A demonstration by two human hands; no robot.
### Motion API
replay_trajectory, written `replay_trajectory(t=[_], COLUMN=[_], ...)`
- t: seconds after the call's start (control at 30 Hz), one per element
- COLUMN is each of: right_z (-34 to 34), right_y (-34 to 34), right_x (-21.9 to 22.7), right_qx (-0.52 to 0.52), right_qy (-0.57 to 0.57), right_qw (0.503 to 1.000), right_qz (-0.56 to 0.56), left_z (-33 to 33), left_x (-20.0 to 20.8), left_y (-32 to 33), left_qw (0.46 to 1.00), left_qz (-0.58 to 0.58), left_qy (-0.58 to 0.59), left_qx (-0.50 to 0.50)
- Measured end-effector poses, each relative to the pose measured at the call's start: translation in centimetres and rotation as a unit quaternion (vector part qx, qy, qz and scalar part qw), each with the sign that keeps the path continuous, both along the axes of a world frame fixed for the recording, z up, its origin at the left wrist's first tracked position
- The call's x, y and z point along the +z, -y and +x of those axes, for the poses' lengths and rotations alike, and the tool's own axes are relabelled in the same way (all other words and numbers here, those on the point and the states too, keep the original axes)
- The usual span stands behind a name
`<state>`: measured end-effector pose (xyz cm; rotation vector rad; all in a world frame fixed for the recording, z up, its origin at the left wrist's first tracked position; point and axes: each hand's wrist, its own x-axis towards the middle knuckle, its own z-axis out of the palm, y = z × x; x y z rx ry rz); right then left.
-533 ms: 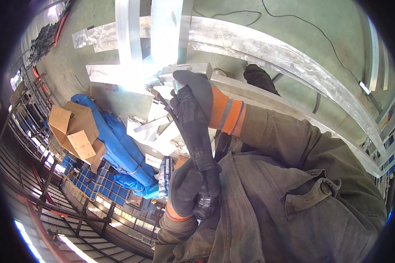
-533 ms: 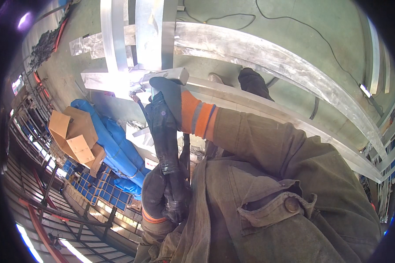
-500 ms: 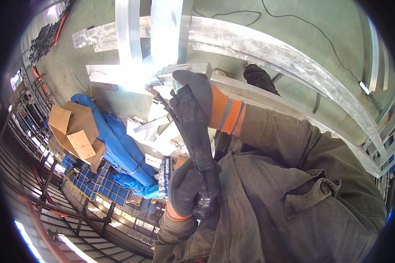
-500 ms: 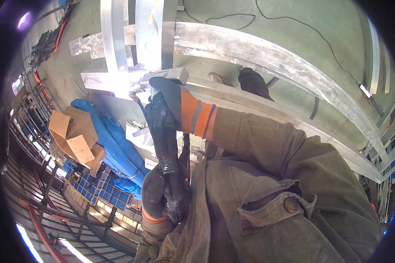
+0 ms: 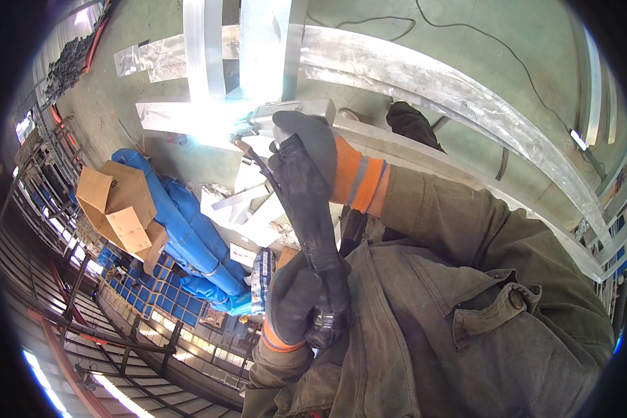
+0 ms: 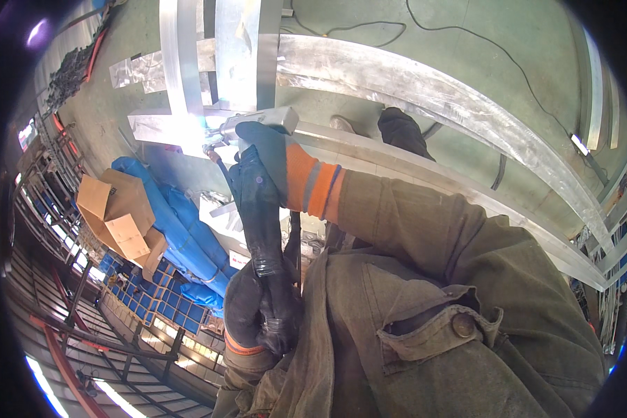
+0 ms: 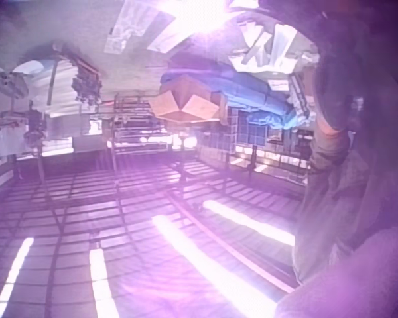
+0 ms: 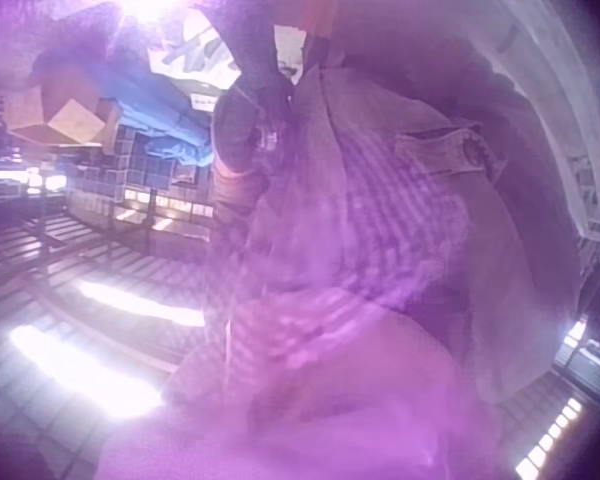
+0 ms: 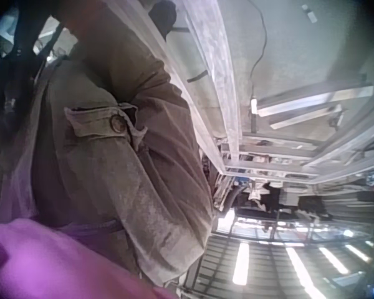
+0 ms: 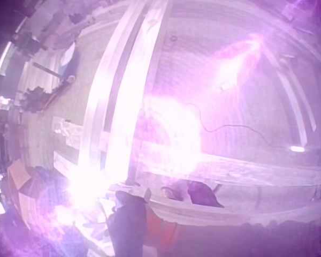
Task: The person welds a metal frame using a handheld welding torch, moving the torch along the seams of intersecting metal bars. The person pauses briefly to reposition the torch and then continues welding along the same joint.
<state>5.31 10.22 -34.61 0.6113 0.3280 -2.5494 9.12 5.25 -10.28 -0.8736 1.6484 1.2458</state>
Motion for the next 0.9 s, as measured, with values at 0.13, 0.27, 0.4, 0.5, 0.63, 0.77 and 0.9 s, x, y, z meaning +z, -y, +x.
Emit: replay_trajectory(t=[0.13, 0.27, 0.4, 0.5, 0.63, 0.77, 0.9], right_z=[0.0, -1.0, -1.8, -2.1, -2.1, -2.1, -1.8], right_y=[-1.2, -1.2, -2.1, -3.0, -3.1, -2.6, -2.6], right_x=[0.4, 1.1, 2.2, 2.9, 2.9, 2.4, 2.4], right_qx=[0.017, -0.006, 0.015, 0.035, 0.029, 0.026, 0.032], right_qy=[-0.229, 0.034, 0.267, 0.277, 0.267, 0.274, 0.275], right_qw=[0.938, 0.996, 0.945, 0.95, 0.951, 0.943, 0.946], right_qz=[0.26, -0.08, -0.189, -0.143, -0.15, -0.185, -0.169], left_z=[0.1, 0.2, -0.2, -0.5, -0.5, -0.4, -0.4], left_x=[0.0, -0.1, 0.0, 0.0, 0.0, 0.0, 0.0], left_y=[0.2, 0.2, 0.2, 0.1, -0.2, -0.4, -0.2], left_qw=[0.996, 0.995, 0.998, 0.999, 0.999, 0.999, 0.999], left_qz=[0.035, 0.035, 0.038, 0.035, 0.032, 0.029, 0.034], left_qy=[0.025, 0.02, 0.025, 0.025, 0.016, 0.007, 0.013], left_qx=[0.072, 0.088, 0.04, 0.017, 0.015, 0.022, 0.021])
